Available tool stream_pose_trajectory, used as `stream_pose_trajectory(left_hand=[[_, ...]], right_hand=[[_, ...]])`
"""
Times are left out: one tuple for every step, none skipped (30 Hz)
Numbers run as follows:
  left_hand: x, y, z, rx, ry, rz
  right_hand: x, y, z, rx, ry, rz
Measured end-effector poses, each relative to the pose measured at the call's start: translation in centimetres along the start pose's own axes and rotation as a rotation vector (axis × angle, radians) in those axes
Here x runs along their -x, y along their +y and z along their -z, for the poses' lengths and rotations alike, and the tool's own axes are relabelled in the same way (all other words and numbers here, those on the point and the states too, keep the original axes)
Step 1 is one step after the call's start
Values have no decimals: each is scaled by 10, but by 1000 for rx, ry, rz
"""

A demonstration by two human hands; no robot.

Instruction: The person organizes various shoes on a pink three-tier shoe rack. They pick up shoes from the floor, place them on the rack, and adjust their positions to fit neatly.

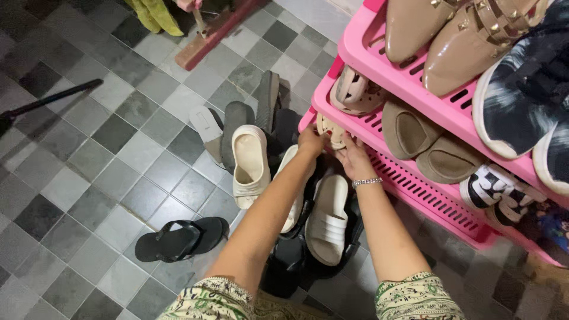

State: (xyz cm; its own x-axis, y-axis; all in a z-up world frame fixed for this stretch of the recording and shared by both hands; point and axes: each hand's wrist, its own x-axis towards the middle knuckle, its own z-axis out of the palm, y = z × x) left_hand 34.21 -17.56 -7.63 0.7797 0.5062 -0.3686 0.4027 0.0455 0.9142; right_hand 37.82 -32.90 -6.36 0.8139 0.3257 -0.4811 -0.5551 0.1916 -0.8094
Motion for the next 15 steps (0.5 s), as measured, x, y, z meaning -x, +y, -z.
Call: stream_pose_trajectory(left_hand=[[-5, -10, -5, 139, -36, 31], [-11, -18, -7, 280, -70, 63], [-15, -26, -9, 420, -102, 96], [-19, -32, -10, 471, -130, 108], [-21, -38, -9, 522, -157, 120], [-23, -41, -7, 570, -186, 129], [-24, -42, -6, 559, -192, 131], [-24, -41, -5, 550, -199, 131], [-24, -39, -4, 540, -206, 132], [-22, -37, -3, 527, -203, 129], [-21, -36, -1, 514, -200, 126], [-19, -34, -2, 502, -199, 122], [-18, -33, -2, 490, -194, 124], [-17, -31, -2, 480, -189, 123], [-17, -28, -2, 469, -183, 121]], right_hand=[[9, -3, 4, 12, -24, -15], [20, -6, 7, 24, -48, -32], [34, -7, 13, 109, -51, -19], [51, -6, 22, 195, -56, -5], [69, -2, 32, 281, -62, 9], [87, 6, 44, 309, -44, 49], [107, 17, 60, 337, -26, 89], [130, 32, 78, 390, 11, 64], [151, 49, 96, 443, 48, 39], [167, 71, 109, 515, 121, -17], [180, 94, 118, 587, 193, -74], [194, 117, 123, 540, 177, -107], [202, 132, 128, 493, 161, -139], [218, 144, 131, 721, 145, -123], [238, 159, 129, 951, 127, -106]])
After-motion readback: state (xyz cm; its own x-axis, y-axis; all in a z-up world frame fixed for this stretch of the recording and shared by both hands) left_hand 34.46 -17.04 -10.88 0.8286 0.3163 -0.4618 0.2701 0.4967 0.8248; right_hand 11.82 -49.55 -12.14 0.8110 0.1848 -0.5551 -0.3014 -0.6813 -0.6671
